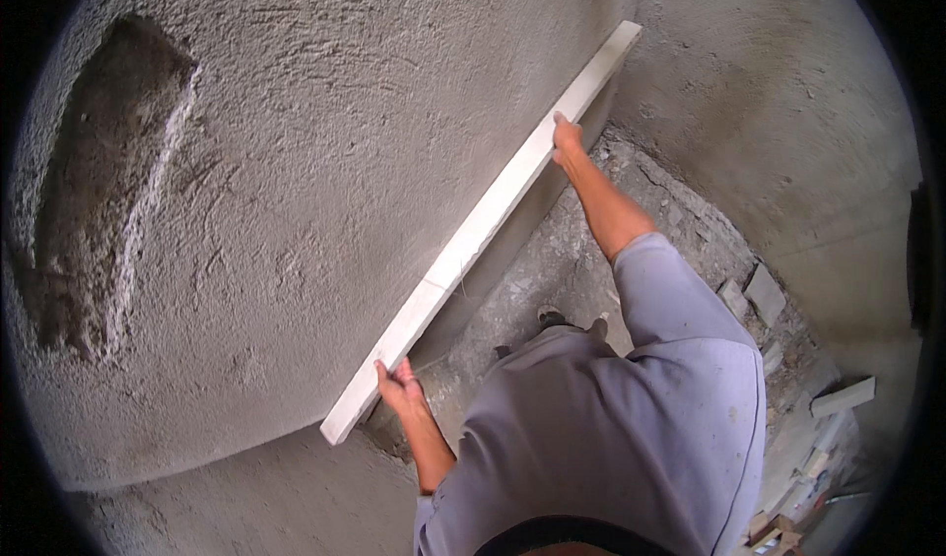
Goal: The person walks through a construction site, picks up a long wooden straightedge, and uses it to smooth a freshly plastered wall. The person then picks up an orange plastic basin and places it on the floor.
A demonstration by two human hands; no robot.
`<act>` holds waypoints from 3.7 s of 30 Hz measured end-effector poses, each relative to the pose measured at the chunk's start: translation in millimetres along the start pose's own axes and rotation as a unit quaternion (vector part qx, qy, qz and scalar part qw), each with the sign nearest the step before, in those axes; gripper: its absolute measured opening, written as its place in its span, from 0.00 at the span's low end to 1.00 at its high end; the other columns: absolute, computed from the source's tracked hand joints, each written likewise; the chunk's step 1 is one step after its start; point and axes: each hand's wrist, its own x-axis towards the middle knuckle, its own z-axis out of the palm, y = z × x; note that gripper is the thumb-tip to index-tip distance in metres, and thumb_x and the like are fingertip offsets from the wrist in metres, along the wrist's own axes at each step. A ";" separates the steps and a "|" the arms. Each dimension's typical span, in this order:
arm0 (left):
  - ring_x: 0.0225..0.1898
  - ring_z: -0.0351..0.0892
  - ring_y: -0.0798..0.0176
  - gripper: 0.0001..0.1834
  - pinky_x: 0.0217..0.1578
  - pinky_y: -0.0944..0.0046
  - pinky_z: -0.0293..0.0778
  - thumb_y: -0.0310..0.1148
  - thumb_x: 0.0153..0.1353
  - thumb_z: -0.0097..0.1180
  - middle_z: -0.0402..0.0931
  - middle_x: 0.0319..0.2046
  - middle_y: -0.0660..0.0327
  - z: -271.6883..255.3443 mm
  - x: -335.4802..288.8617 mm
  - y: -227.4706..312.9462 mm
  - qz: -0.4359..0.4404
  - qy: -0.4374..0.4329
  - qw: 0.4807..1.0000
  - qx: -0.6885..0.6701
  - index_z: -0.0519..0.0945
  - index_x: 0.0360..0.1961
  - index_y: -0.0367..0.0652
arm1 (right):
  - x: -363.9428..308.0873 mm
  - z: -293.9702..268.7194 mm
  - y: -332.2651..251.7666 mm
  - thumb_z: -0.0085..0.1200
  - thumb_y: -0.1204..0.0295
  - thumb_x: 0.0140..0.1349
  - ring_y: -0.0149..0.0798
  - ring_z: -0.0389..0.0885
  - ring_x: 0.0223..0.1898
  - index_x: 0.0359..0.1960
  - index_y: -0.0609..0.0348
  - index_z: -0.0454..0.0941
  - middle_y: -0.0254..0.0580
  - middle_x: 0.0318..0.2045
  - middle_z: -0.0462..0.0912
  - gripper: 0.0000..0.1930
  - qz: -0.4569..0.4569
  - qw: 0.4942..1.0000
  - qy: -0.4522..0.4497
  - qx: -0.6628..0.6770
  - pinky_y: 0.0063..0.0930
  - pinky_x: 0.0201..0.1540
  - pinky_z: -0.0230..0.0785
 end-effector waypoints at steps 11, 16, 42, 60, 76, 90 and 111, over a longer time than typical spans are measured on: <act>0.49 0.77 0.54 0.21 0.53 0.56 0.73 0.30 0.55 0.62 0.77 0.46 0.51 -70.3 -46.0 38.8 0.037 -0.024 0.994 -0.101 0.72 0.47 0.32 | -140.9 -31.3 -50.0 0.49 0.65 0.60 0.63 0.66 0.60 0.58 0.73 0.60 0.63 0.56 0.69 0.28 0.118 0.881 -0.292 0.354 0.59 0.66 0.55; 0.37 0.80 0.59 0.17 0.40 0.62 0.77 0.30 0.53 0.63 0.79 0.37 0.56 -84.1 -47.6 65.4 0.044 -0.057 0.990 -0.124 0.73 0.41 0.35 | -184.2 -31.9 -63.6 0.49 0.63 0.63 0.64 0.65 0.62 0.61 0.72 0.58 0.66 0.59 0.67 0.31 0.100 0.827 -0.383 0.400 0.59 0.67 0.53; 0.52 0.75 0.47 0.40 0.47 0.49 0.76 0.56 0.53 0.61 0.72 0.53 0.50 -76.9 -16.1 71.5 0.077 0.058 0.992 -0.076 0.66 0.57 0.37 | -172.4 -11.3 -12.5 0.54 0.63 0.66 0.45 0.74 0.52 0.56 0.62 0.60 0.47 0.49 0.72 0.23 0.043 0.912 -0.255 0.318 0.49 0.55 0.71; 0.35 0.70 0.54 0.43 0.21 0.59 0.67 0.68 0.65 0.24 0.71 0.50 0.52 -75.5 16.1 85.8 0.094 0.278 0.954 0.063 0.66 0.57 0.37 | -223.4 71.7 -28.5 0.54 0.59 0.65 0.46 0.69 0.54 0.55 0.75 0.58 0.59 0.51 0.70 0.31 -0.160 0.981 -0.062 0.091 0.36 0.58 0.60; 0.21 0.65 0.59 0.41 0.14 0.65 0.60 0.64 0.67 0.13 0.72 0.29 0.55 55.7 8.3 -17.3 -0.021 0.206 0.960 0.188 0.71 0.37 0.38 | -50.0 46.8 -56.5 0.56 0.54 0.60 0.49 0.74 0.52 0.55 0.78 0.61 0.64 0.50 0.73 0.36 -0.180 0.957 0.165 -0.155 0.39 0.56 0.65; 0.10 0.59 0.60 0.39 0.06 0.66 0.50 0.64 0.66 0.16 0.74 0.23 0.52 -117.9 121.7 118.4 -0.007 0.354 0.893 0.278 0.71 0.31 0.40 | -220.3 81.7 -14.8 0.54 0.60 0.65 0.43 0.72 0.48 0.49 0.68 0.58 0.56 0.46 0.72 0.25 -0.154 0.981 0.004 -0.116 0.36 0.55 0.64; 0.25 0.68 0.60 0.39 0.19 0.67 0.67 0.67 0.65 0.34 0.74 0.36 0.55 -33.2 35.1 82.6 0.113 0.131 0.980 0.103 0.69 0.51 0.38 | -153.1 92.8 -101.1 0.55 0.61 0.63 0.41 0.70 0.49 0.49 0.69 0.60 0.55 0.45 0.71 0.25 -0.226 0.972 -0.059 0.008 0.35 0.52 0.66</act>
